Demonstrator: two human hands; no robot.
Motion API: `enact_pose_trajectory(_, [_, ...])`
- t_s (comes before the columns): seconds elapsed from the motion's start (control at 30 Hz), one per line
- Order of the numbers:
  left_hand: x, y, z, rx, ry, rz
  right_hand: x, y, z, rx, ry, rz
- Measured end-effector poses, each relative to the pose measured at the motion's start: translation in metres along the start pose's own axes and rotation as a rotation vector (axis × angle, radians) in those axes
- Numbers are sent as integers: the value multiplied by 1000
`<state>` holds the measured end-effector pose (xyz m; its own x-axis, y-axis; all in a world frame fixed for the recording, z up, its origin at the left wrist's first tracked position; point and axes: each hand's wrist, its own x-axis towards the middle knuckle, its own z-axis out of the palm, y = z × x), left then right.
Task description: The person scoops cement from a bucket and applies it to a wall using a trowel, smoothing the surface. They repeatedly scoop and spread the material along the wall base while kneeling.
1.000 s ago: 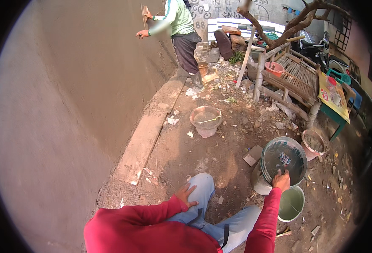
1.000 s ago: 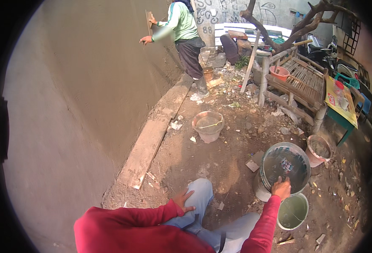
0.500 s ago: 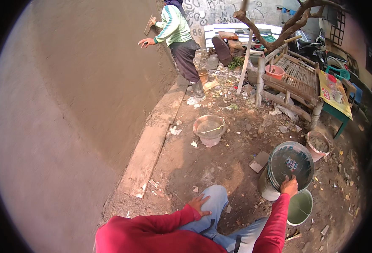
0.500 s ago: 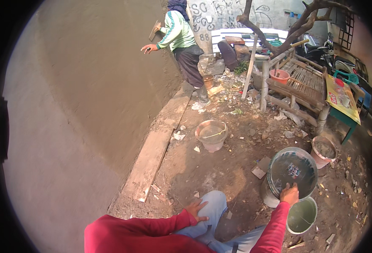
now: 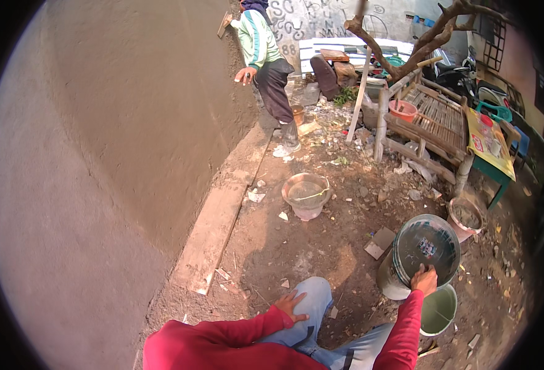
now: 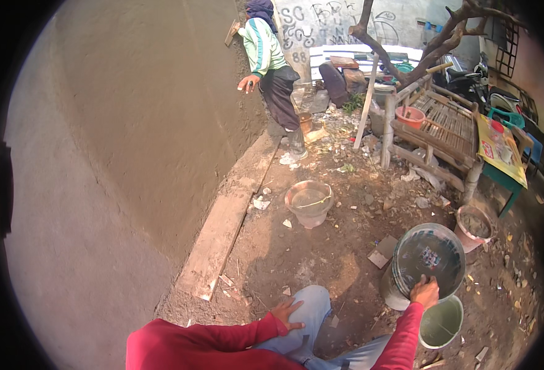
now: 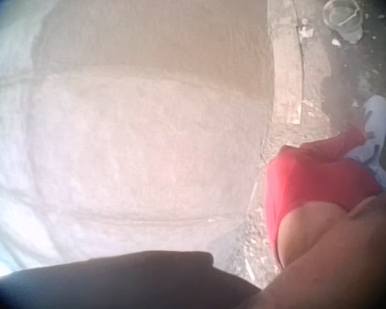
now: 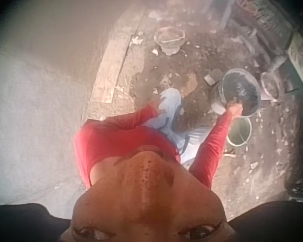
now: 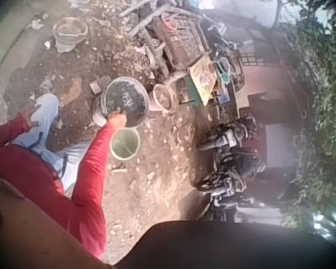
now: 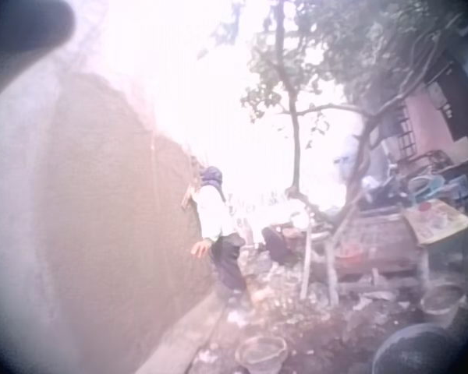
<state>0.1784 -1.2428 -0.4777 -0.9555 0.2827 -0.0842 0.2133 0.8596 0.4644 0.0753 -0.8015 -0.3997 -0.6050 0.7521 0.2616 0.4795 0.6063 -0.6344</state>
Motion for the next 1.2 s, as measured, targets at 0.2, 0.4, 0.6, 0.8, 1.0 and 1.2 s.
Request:
enact_pose_trajectory(0.2, [-4, -10, 4, -35, 23, 6, -9, -13, -8, -54, 19, -40])
enact_pose_trajectory(0.4, [-2, -10, 4, -34, 34, -1, -7, -10, -11, -39, 56, -67])
enact_pose_trajectory(0.6, [-5, -13, 2, -40, 21, -22, -7, -11, -10, -68, 20, -50])
enact_pose_trajectory(0.8, [-6, -6, -6, -25, -37, -34, -6, -10, -7, -78, 23, -41])
enact_pose_trajectory(1.0, [27, 16, -15, 96, -186, -172, -6, -14, -15, -68, 12, -12])
enact_pose_trajectory(1.2, [130, -17, 5, -62, -245, -314, -11, -22, -10, -94, -18, 13])
